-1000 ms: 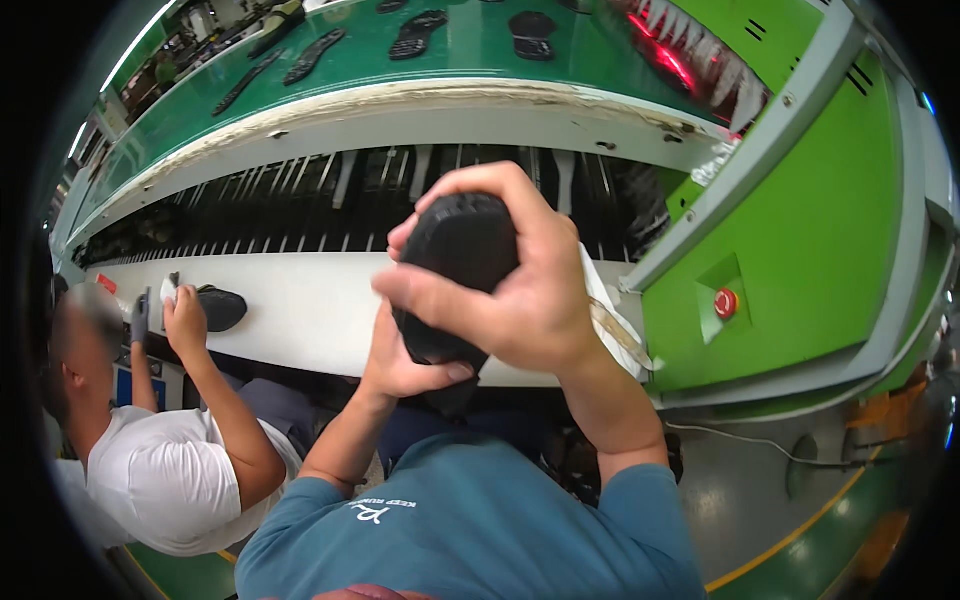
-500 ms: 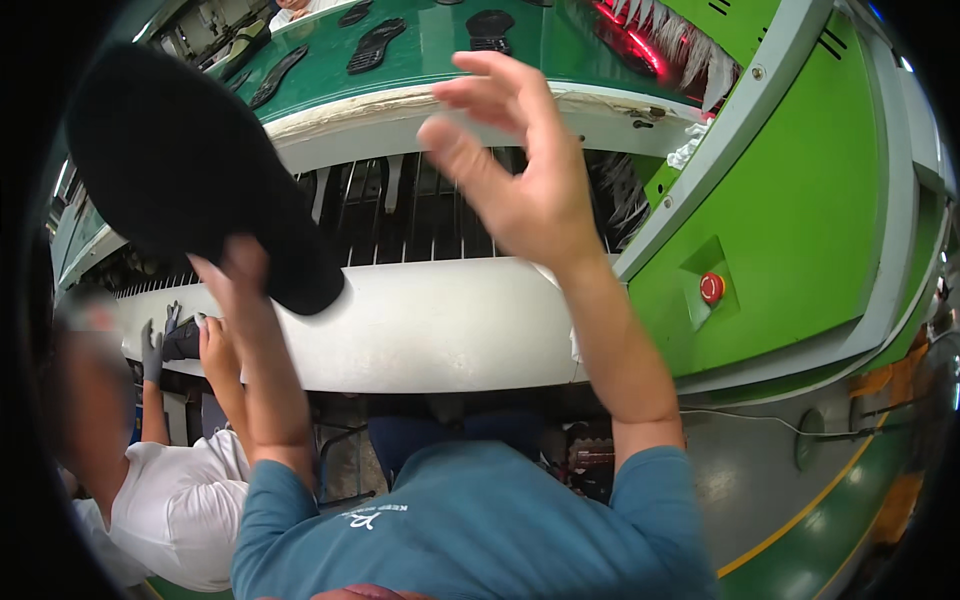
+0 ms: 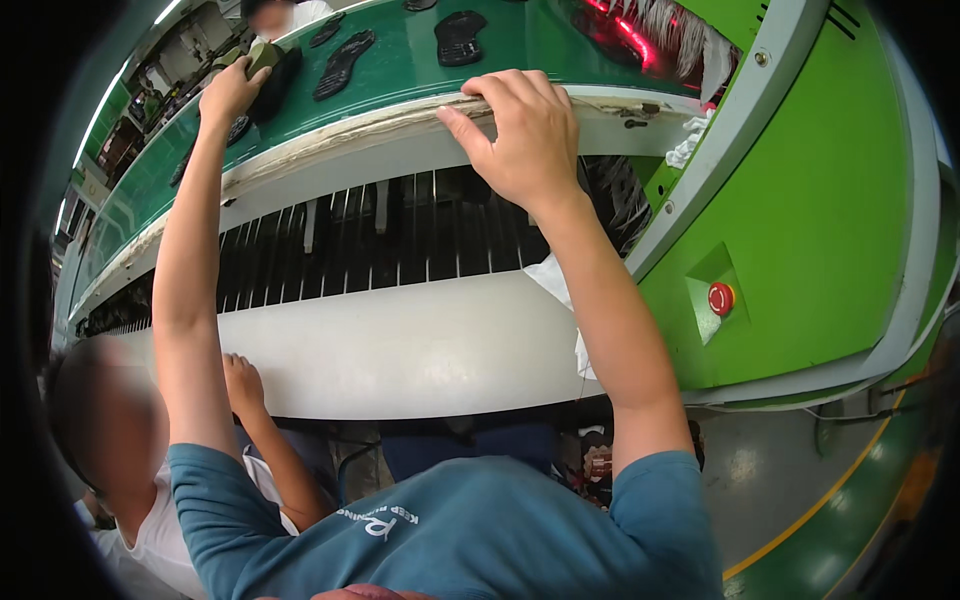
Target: The person assembles footwear by attaching black rubber soles to olive-green shoe uppers on a factory line. They use a small metal tool to press the sole edges into place and wipe the surfaces with a white cloth. The person handles the shoes one at a time, inspecting the fit and alignment before moving to the next unit.
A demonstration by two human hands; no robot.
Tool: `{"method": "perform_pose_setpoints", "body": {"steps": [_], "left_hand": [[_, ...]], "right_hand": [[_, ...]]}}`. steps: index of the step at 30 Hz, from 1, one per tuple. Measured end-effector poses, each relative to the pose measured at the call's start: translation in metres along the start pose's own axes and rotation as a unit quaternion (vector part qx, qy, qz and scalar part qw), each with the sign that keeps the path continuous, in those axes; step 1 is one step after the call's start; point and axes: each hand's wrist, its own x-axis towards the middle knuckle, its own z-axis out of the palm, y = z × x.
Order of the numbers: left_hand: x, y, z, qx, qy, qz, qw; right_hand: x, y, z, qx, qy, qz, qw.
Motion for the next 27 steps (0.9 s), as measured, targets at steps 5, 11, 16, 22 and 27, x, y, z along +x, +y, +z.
{"method": "perform_pose_setpoints", "body": {"steps": [5, 11, 16, 22, 27], "left_hand": [[0.021, -0.067, -0.01, -0.32, -0.083, -0.09, 0.939], [-0.038, -0.325, 0.02, 0.087, -0.098, -0.199, 0.971], [-0.06, -0.24, 0.068, 0.065, -0.042, -0.225, 0.971], [-0.094, -0.14, -0.009, -0.315, 0.285, -0.286, 0.859], [-0.25, 0.106, -0.074, -0.552, 0.375, -0.138, 0.732]], "right_hand": [[-0.001, 0.003, 0.002, 0.006, 0.002, -0.03, 1.0], [0.0, -0.012, 0.015, 0.034, 0.053, -0.046, 0.997], [-0.007, 0.012, 0.016, -0.038, 0.047, -0.068, 0.996], [-0.004, 0.007, 0.013, 0.02, 0.053, -0.102, 0.993], [-0.03, -0.067, -0.013, 0.418, 0.07, 0.227, 0.877]]}}
